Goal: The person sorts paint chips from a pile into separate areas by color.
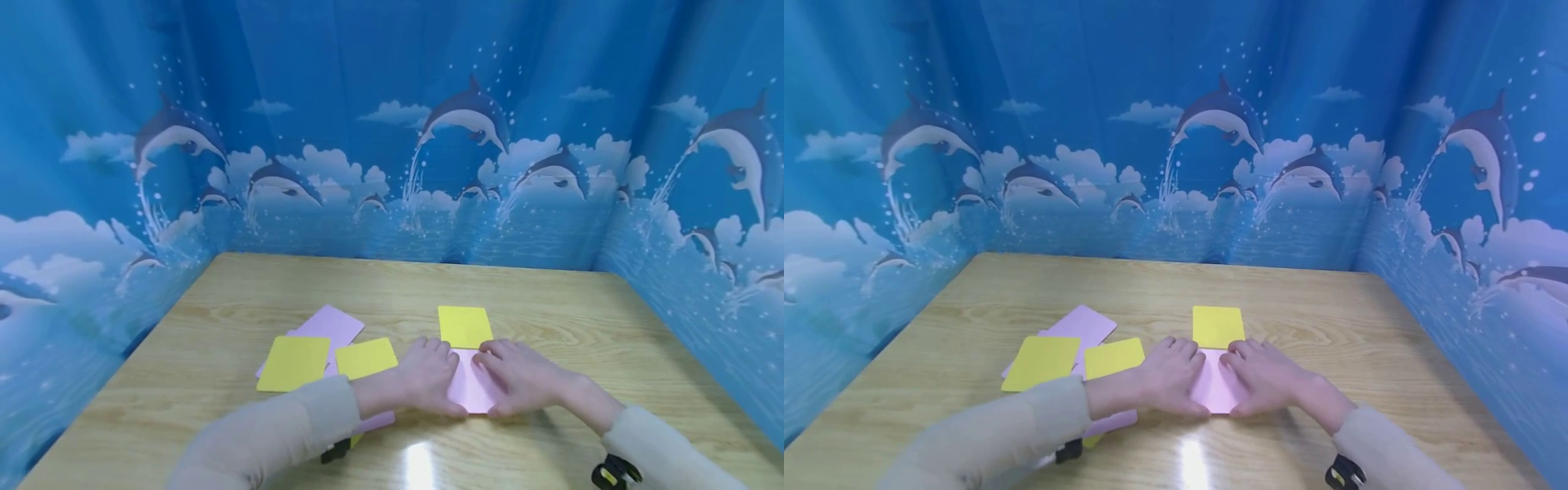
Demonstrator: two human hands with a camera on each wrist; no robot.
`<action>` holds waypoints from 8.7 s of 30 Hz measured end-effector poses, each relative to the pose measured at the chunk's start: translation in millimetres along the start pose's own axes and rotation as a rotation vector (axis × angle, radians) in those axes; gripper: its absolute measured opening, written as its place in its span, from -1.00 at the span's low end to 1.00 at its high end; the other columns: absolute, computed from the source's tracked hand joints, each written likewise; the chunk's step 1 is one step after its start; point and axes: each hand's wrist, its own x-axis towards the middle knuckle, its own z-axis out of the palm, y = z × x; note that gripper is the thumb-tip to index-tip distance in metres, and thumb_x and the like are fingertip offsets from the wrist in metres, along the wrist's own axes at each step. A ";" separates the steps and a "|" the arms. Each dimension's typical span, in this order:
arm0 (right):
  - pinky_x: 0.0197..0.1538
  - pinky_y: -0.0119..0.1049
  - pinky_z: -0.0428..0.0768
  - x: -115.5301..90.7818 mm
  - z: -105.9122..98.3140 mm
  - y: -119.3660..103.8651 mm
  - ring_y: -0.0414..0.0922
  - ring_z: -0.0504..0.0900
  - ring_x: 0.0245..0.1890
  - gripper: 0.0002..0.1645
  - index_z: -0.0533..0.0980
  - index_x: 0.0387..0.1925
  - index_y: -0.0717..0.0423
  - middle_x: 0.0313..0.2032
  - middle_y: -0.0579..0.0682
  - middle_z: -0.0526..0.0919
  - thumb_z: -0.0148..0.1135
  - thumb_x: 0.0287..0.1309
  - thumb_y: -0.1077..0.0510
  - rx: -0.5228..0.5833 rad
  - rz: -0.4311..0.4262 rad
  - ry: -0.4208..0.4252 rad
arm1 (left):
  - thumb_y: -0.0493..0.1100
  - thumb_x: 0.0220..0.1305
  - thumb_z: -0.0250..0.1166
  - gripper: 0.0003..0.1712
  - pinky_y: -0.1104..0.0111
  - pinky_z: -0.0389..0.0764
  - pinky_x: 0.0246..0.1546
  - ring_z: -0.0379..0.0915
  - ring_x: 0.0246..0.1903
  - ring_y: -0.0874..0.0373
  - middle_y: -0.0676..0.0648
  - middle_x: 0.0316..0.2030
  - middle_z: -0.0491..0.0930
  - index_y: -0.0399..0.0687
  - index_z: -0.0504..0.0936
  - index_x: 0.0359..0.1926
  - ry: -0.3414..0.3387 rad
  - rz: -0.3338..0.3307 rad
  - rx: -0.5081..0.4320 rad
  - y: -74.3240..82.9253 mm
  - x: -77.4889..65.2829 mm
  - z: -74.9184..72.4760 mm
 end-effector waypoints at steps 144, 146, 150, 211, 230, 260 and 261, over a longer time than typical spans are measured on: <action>0.13 -0.12 0.38 143.6 -3.0 -73.1 -0.04 0.30 0.17 0.14 0.23 0.28 0.15 0.24 0.09 0.26 0.39 -0.27 -0.35 0.051 -0.083 -0.185 | 0.45 -0.17 0.24 -0.04 0.24 0.36 -0.08 0.25 -0.23 0.13 -0.02 -0.24 0.35 -0.21 0.43 0.07 0.052 -0.106 -0.254 -109.6 -102.3 26.5; 0.12 -0.11 0.39 142.5 -4.6 -71.0 -0.03 0.30 0.17 0.14 0.24 0.28 0.16 0.24 0.10 0.27 0.39 -0.28 -0.36 0.034 -0.086 -0.169 | 0.45 -0.18 0.24 -0.05 0.25 0.35 -0.11 0.24 -0.26 0.13 -0.01 -0.28 0.33 -0.21 0.44 0.04 0.071 -0.100 -0.255 -110.3 -99.5 24.6; 0.09 -0.09 0.40 139.4 -7.7 -65.7 -0.02 0.32 0.16 0.13 0.25 0.26 0.16 0.23 0.12 0.28 0.39 -0.28 -0.36 0.020 -0.079 -0.143 | 0.45 -0.19 0.23 -0.09 0.26 0.34 -0.12 0.25 -0.27 0.13 0.00 -0.29 0.33 -0.17 0.45 -0.01 0.104 -0.084 -0.239 -111.1 -92.6 21.1; 0.13 0.13 0.33 59.6 -5.4 66.0 0.19 0.30 0.17 0.15 0.23 0.24 0.30 0.24 0.28 0.24 0.38 -0.24 -0.34 0.142 0.286 -0.037 | 0.49 -0.09 0.19 -0.03 0.24 0.28 0.11 0.23 0.01 0.11 -0.05 0.00 0.35 -0.10 0.37 0.18 0.004 -0.003 -0.169 -68.7 77.1 1.6; 0.06 0.05 0.41 71.2 3.0 65.8 0.13 0.37 0.08 0.07 0.27 0.21 0.29 0.20 0.26 0.27 0.37 -0.18 -0.32 0.141 0.309 -0.134 | 0.43 -0.05 0.22 -0.05 0.23 0.25 0.15 0.23 0.02 0.10 -0.04 0.02 0.36 -0.05 0.33 0.24 -0.109 -0.036 -0.175 -65.2 87.5 12.2; 0.13 0.16 0.32 96.9 -16.9 20.1 0.21 0.28 0.20 -0.08 0.24 0.26 0.29 0.22 0.29 0.27 0.20 0.07 -0.26 0.020 0.208 -0.030 | 0.55 -0.09 0.13 0.11 0.05 0.17 0.22 0.20 0.19 -0.05 -0.16 0.19 0.34 -0.16 0.27 0.29 -0.022 -0.169 -0.082 -123.9 8.0 -6.4; 0.13 0.16 0.32 99.1 -17.7 16.1 0.20 0.28 0.20 -0.09 0.24 0.26 0.29 0.22 0.29 0.28 0.19 0.07 -0.26 0.013 0.196 -0.026 | 0.54 -0.09 0.14 0.11 0.04 0.17 0.22 0.20 0.19 -0.06 -0.17 0.19 0.34 -0.17 0.27 0.29 -0.020 -0.171 -0.085 -125.7 4.1 -6.0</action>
